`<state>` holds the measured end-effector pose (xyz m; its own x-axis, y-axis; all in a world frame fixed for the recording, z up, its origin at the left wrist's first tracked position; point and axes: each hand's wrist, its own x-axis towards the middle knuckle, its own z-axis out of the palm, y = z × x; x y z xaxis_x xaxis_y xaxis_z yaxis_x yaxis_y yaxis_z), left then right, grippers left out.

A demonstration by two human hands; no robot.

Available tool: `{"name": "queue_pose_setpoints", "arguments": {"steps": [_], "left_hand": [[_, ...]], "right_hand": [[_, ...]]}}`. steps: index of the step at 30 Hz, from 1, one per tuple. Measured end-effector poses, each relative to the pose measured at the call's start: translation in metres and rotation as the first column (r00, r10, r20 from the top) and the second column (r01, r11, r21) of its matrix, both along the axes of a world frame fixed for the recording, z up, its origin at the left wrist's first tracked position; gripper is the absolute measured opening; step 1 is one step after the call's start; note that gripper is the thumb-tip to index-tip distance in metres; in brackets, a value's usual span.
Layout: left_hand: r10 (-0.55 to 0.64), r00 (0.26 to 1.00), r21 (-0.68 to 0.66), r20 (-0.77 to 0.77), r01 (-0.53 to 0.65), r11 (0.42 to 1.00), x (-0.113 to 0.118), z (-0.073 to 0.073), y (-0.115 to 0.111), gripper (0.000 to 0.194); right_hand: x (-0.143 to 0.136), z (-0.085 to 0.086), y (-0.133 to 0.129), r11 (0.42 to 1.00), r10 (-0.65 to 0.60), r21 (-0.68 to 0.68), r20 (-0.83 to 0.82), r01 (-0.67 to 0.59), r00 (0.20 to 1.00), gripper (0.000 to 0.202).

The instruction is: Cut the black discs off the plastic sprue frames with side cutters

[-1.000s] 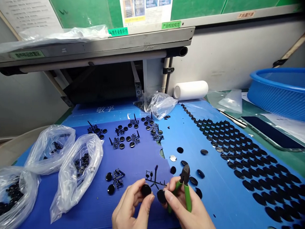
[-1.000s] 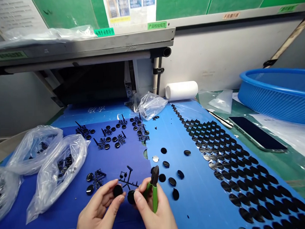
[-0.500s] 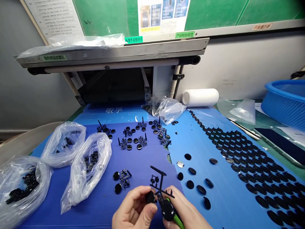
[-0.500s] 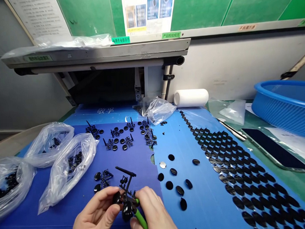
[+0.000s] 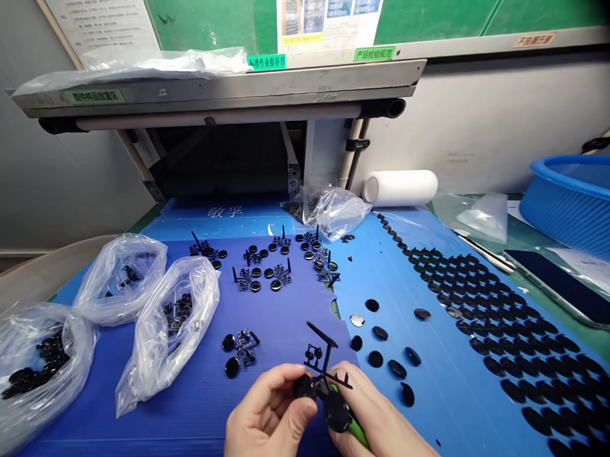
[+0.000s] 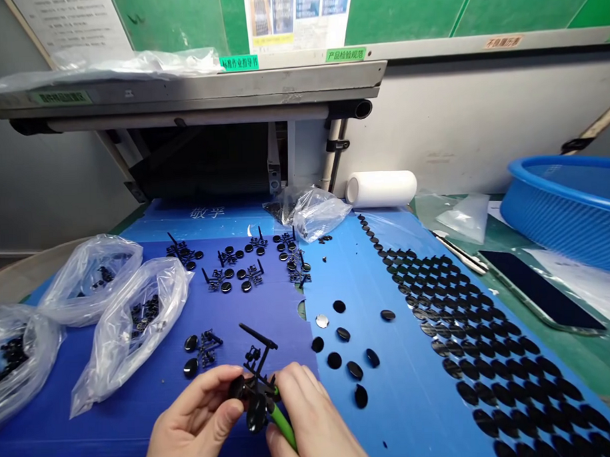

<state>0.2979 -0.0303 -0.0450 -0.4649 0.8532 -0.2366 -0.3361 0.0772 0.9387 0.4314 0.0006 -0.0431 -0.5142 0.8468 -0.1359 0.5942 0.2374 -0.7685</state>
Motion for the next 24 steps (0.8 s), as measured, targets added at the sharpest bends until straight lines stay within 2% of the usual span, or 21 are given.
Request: {"name": "queue_pose_setpoints", "arguments": {"steps": [4, 8, 17, 22, 24], "left_hand": [[0.002, 1.0, -0.015, 0.029, -0.001, 1.0, 0.001, -0.002, 0.002, 0.025], [0.001, 0.999, -0.033, 0.051, 0.001, 0.999, 0.0, -0.008, 0.004, 0.024], [-0.059, 0.995, -0.078, 0.08, 0.066, 0.995, -0.009, -0.031, 0.008, 0.028], [-0.049, 0.999, -0.154, -0.02, 0.046, 0.987, -0.015, -0.045, 0.004, 0.032], [-0.037, 0.988, -0.198, -0.15, 0.007, 0.98, -0.018, -0.05, -0.004, 0.033]], "right_hand": [[0.004, 0.0, 0.0, 0.999, 0.006, 0.047, 0.079, -0.01, 0.997, 0.025], [0.007, -0.002, 0.002, 0.994, 0.09, 0.054, 0.17, -0.1, 0.981, 0.031], [0.002, -0.008, 0.01, 0.973, 0.194, 0.047, 0.357, -0.225, 0.914, 0.029], [-0.001, -0.006, 0.015, 0.972, 0.19, 0.045, 0.416, -0.229, 0.889, 0.022], [0.003, -0.002, 0.014, 0.974, 0.192, 0.032, 0.427, -0.226, 0.884, 0.02]]}}
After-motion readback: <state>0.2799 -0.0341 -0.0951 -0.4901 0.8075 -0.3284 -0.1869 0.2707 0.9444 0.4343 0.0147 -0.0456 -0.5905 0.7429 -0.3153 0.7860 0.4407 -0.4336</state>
